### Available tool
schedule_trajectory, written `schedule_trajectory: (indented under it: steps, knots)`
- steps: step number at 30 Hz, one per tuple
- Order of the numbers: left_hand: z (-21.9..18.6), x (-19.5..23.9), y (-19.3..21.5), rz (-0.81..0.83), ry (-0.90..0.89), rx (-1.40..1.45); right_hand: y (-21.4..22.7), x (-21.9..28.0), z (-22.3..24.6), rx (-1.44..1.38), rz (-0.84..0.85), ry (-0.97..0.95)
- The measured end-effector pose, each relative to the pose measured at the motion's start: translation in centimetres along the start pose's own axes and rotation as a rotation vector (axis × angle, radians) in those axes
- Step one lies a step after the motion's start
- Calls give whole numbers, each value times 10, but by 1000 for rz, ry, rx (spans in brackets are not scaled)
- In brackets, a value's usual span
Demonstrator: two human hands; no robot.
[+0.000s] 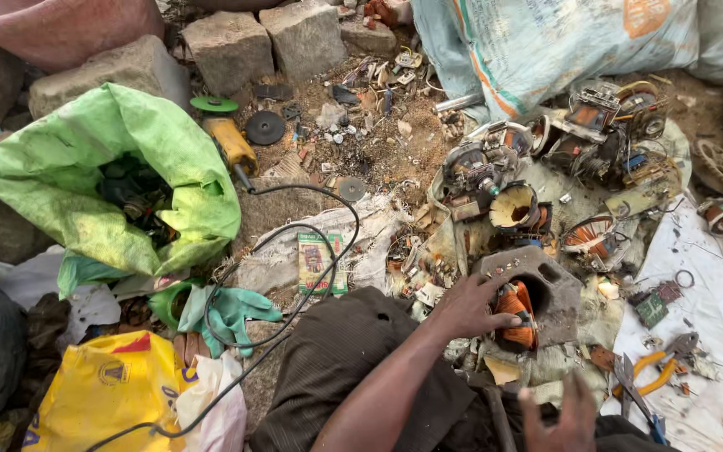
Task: The person sits on the ground and uses pliers and a hammer to dismantle a motor component, removing copper windings and separating parts. The person repeatedly strikes the component on a metal block and pulls out wire coils.
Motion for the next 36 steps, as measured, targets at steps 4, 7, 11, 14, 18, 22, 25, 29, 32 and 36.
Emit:
schedule_trajectory:
  steps: [4,7,11,14,18,22,25,29,32,36]
  knots:
    - [-7,9,-19,-27,-57,-102,25,-38,32,-229,53,20]
    - [-4,4,-13,-40,-38,-95,11,-62,44,-395,139,-51]
    - [3,1,-16,-143,-75,-44,21,-61,65,-173,-148,291]
    - [26,-9,-27,-130,37,70,17,-64,62,-288,-155,393]
    - [28,-13,-15,-159,30,233,-4,-79,55,-365,95,82]
    - [4,0,-11,15,51,115,-5,-63,65,-378,25,265]
    - [-13,7,-1,67,31,-13,-6,-68,55,-613,39,224]
    - [-28,11,8,-10,-89,-200,9,-82,44,-594,-8,169]
    - [-26,10,6,-59,-134,-220,4,-91,37,-815,77,119]
    - [-24,7,0,-120,-186,-218,-7,-96,28,-942,180,50]
Point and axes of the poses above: each hand's wrist, its own x-axis away from the middle knuckle, its own y-axis out of the back of the hand, z = x × y, the point moved 6 cm from there along -x, towards the middle knuckle, and after that the axes turned 14 degrees about z, right-handed, at the moved point
